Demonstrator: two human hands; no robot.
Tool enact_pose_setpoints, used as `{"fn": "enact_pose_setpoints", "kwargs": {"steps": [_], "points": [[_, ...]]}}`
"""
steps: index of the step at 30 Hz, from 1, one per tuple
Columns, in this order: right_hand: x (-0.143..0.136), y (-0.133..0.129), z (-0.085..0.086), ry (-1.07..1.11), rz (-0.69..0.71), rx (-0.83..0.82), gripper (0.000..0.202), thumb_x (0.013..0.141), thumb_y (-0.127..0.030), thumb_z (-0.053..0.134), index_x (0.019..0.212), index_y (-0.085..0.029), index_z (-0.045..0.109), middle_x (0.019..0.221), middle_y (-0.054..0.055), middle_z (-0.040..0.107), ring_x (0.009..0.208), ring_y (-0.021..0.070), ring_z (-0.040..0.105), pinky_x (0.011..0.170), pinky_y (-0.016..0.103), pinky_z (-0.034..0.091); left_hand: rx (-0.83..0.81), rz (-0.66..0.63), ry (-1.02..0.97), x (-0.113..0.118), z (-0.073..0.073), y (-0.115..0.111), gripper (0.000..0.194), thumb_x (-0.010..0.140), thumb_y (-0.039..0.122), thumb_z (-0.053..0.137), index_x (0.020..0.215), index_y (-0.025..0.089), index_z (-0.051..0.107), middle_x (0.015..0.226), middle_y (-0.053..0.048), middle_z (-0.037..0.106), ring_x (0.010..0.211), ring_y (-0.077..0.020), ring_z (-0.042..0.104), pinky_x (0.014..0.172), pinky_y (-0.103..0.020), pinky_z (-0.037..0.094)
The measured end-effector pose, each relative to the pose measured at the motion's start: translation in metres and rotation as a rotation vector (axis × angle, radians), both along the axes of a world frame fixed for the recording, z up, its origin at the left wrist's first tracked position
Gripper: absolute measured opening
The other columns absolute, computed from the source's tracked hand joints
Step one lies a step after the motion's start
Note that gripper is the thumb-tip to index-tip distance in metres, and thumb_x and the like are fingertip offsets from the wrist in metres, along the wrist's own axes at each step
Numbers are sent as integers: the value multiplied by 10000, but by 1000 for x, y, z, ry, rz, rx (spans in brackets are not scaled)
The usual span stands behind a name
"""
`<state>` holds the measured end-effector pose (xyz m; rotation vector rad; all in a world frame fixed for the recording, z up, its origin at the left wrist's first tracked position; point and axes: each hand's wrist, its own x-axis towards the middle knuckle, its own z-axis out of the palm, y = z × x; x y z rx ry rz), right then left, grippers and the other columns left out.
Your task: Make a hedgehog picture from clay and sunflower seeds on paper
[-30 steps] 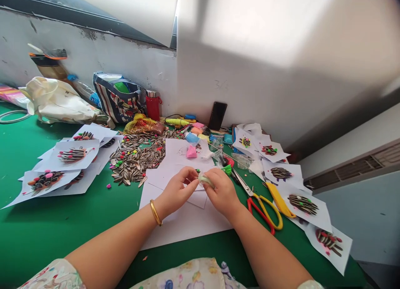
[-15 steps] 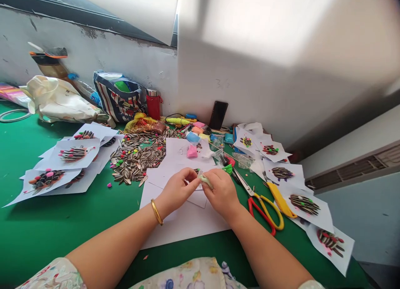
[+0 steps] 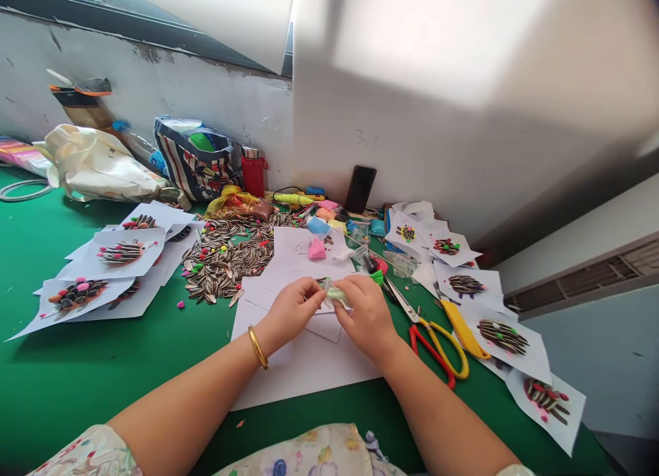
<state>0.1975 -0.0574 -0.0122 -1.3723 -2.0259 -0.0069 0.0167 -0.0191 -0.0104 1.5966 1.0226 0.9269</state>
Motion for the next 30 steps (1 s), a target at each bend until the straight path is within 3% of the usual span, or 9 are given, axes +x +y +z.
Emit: {"fn": "enact_pose_setpoints", "kwargs": {"steps": [4, 8, 10, 13, 17, 23, 30], "points": [[-2, -7, 9, 52, 14, 56, 525, 796, -221, 607, 1307, -265, 492, 1283, 111, 537, 1193, 315, 488, 995, 504, 382, -57, -12, -85, 1, 7, -3, 214, 811, 329, 656, 671, 192, 569, 628, 19, 522, 594, -141, 449, 563, -248, 353], [-4, -12, 13, 151, 24, 132, 211, 828, -378, 648, 964, -247, 556, 1013, 84, 570, 989, 275, 534, 886, 459, 427, -9, -51, -129, 1, 13, -9, 223, 815, 342, 664, 679, 193, 571, 655, 15, 524, 619, -140, 442, 578, -246, 361], [-3, -12, 12, 147, 34, 98, 262, 846, -468, 649, 818, -241, 519, 895, 58, 558, 890, 248, 527, 833, 429, 423, 43, -100, -120, 2, 13, -11, 218, 839, 340, 643, 690, 195, 578, 675, 7, 542, 646, -146, 459, 606, -252, 374], [-1, -9, 12, 179, 101, -16, 334, 880, -520, 608, 762, -234, 483, 841, 42, 540, 838, 223, 512, 776, 384, 425, 61, -178, -126, 1, 12, -13, 222, 878, 346, 599, 717, 195, 585, 687, 7, 541, 663, -146, 464, 631, -257, 384], [1, -7, 15, 227, 233, -135, 232, 938, -393, 557, 793, -231, 477, 832, 30, 542, 847, 204, 507, 765, 351, 434, 38, -224, -127, 1, 9, -12, 228, 908, 353, 566, 747, 191, 577, 717, 6, 537, 686, -144, 470, 655, -258, 394], [0, -8, 17, 243, 244, -155, 133, 934, -193, 487, 807, -228, 468, 860, 32, 565, 871, 194, 515, 796, 351, 435, -7, -235, -152, 2, 8, -13, 244, 950, 368, 492, 776, 199, 517, 735, 9, 519, 691, -141, 477, 658, -261, 419], [1, -6, 12, 241, 195, -97, 130, 938, -191, 451, 813, -227, 454, 872, 51, 560, 863, 206, 510, 788, 362, 428, -27, -191, -43, 4, 5, -11, 219, 925, 328, 496, 748, 199, 488, 729, 3, 548, 699, -149, 523, 661, -276, 436]]}}
